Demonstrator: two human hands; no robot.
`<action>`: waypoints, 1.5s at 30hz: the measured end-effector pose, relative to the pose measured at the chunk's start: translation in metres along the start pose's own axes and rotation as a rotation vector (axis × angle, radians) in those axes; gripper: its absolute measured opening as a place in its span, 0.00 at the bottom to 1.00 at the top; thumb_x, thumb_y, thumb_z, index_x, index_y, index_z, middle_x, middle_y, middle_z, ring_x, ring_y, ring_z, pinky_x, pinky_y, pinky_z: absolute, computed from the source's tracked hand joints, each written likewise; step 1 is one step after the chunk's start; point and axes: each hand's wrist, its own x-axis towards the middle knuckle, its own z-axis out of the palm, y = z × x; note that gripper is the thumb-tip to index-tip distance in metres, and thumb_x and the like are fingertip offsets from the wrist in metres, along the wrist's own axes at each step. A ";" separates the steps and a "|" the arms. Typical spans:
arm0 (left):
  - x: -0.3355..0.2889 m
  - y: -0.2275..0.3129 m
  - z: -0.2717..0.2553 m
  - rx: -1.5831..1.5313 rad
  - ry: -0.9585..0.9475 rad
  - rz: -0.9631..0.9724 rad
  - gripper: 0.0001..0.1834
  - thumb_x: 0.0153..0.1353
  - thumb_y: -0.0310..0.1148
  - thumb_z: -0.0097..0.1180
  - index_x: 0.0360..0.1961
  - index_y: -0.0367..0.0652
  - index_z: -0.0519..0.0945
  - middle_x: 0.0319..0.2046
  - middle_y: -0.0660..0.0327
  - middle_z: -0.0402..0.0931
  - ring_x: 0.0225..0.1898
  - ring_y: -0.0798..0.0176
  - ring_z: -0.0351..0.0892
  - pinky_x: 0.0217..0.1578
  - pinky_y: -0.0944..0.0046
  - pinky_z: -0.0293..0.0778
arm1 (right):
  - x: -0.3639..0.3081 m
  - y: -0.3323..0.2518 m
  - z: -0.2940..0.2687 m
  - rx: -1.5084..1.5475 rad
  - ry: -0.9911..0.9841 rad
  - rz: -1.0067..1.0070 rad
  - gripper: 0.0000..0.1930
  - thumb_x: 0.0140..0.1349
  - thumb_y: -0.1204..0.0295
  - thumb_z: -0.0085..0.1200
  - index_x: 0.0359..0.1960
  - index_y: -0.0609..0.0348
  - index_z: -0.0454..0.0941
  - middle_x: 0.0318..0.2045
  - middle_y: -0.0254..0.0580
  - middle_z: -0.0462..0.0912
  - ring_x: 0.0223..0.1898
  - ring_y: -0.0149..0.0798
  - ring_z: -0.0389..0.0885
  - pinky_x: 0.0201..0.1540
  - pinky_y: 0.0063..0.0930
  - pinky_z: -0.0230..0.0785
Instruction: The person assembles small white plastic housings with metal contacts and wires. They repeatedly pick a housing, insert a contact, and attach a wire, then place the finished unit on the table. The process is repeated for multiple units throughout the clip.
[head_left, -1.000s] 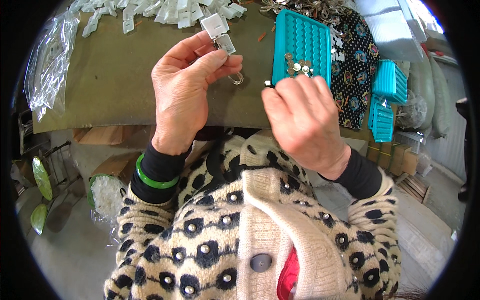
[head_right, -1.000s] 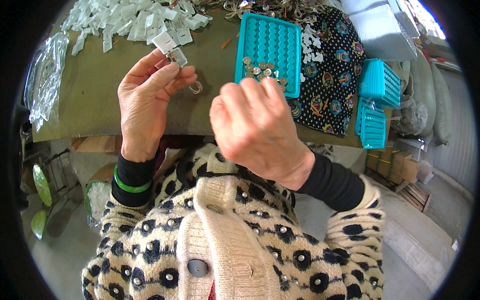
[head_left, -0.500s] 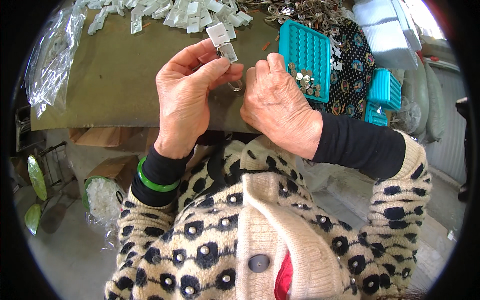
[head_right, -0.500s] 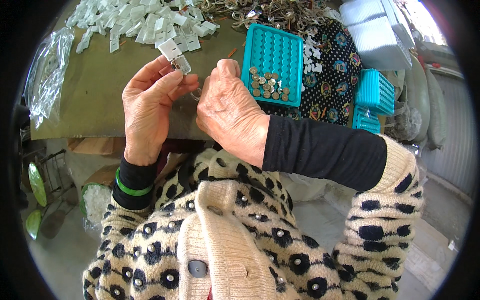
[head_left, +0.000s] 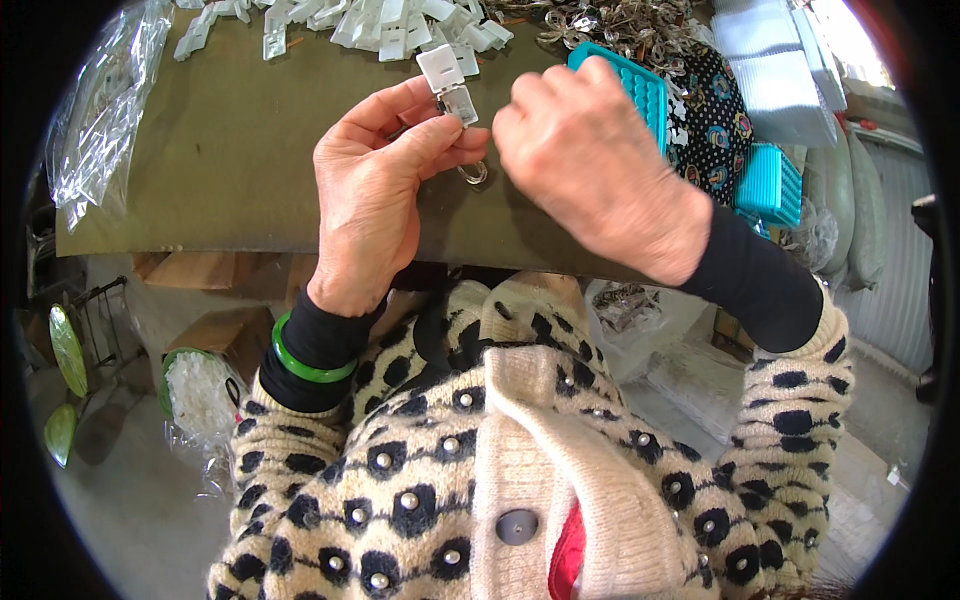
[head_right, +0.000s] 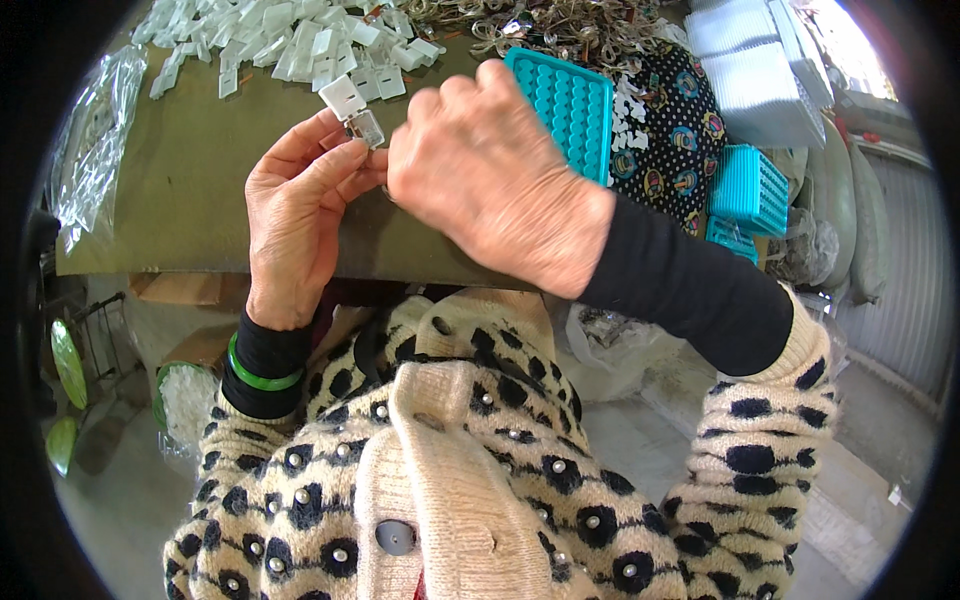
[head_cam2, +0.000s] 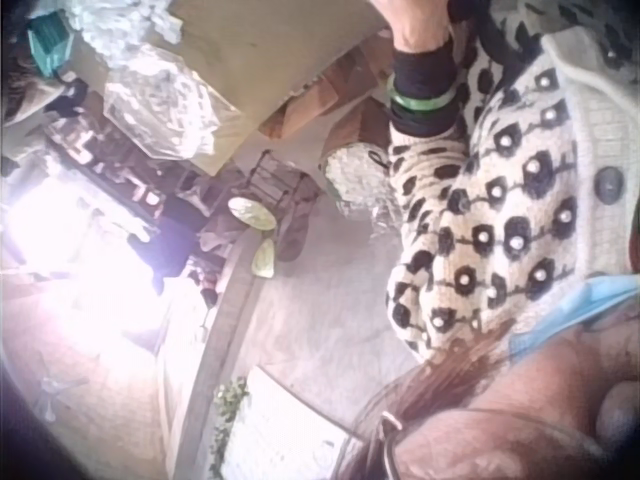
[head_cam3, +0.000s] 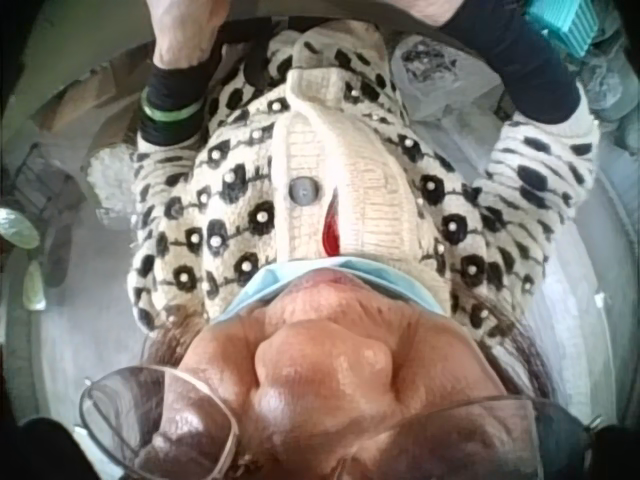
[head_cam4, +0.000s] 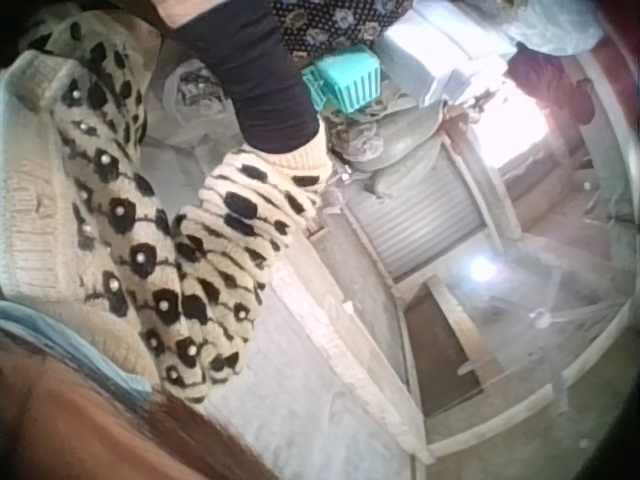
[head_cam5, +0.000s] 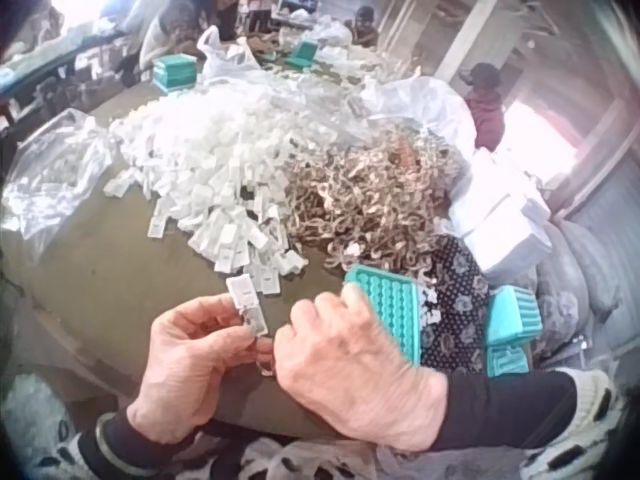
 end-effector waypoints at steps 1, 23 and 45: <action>-0.001 0.000 0.000 -0.009 -0.006 -0.012 0.15 0.58 0.17 0.59 0.48 0.28 0.78 0.36 0.52 0.82 0.34 0.57 0.86 0.37 0.61 0.85 | -0.001 0.009 -0.002 0.147 0.057 0.033 0.02 0.52 0.76 0.57 0.27 0.59 0.76 0.26 0.41 0.75 0.32 0.42 0.77 0.38 0.35 0.67; -0.016 0.001 0.009 0.009 -0.049 -0.152 0.13 0.57 0.17 0.60 0.45 0.29 0.78 0.35 0.53 0.82 0.33 0.57 0.86 0.35 0.62 0.85 | -0.030 -0.040 0.004 -0.182 -0.196 -0.051 0.05 0.47 0.70 0.56 0.21 0.57 0.81 0.24 0.35 0.69 0.32 0.37 0.68 0.35 0.33 0.58; -0.021 0.004 0.006 0.036 -0.041 -0.105 0.13 0.58 0.17 0.58 0.46 0.29 0.79 0.37 0.52 0.82 0.33 0.59 0.86 0.36 0.63 0.85 | -0.013 -0.042 0.008 -0.250 -0.391 -0.076 0.07 0.53 0.67 0.54 0.20 0.48 0.82 0.23 0.33 0.73 0.33 0.37 0.71 0.39 0.37 0.57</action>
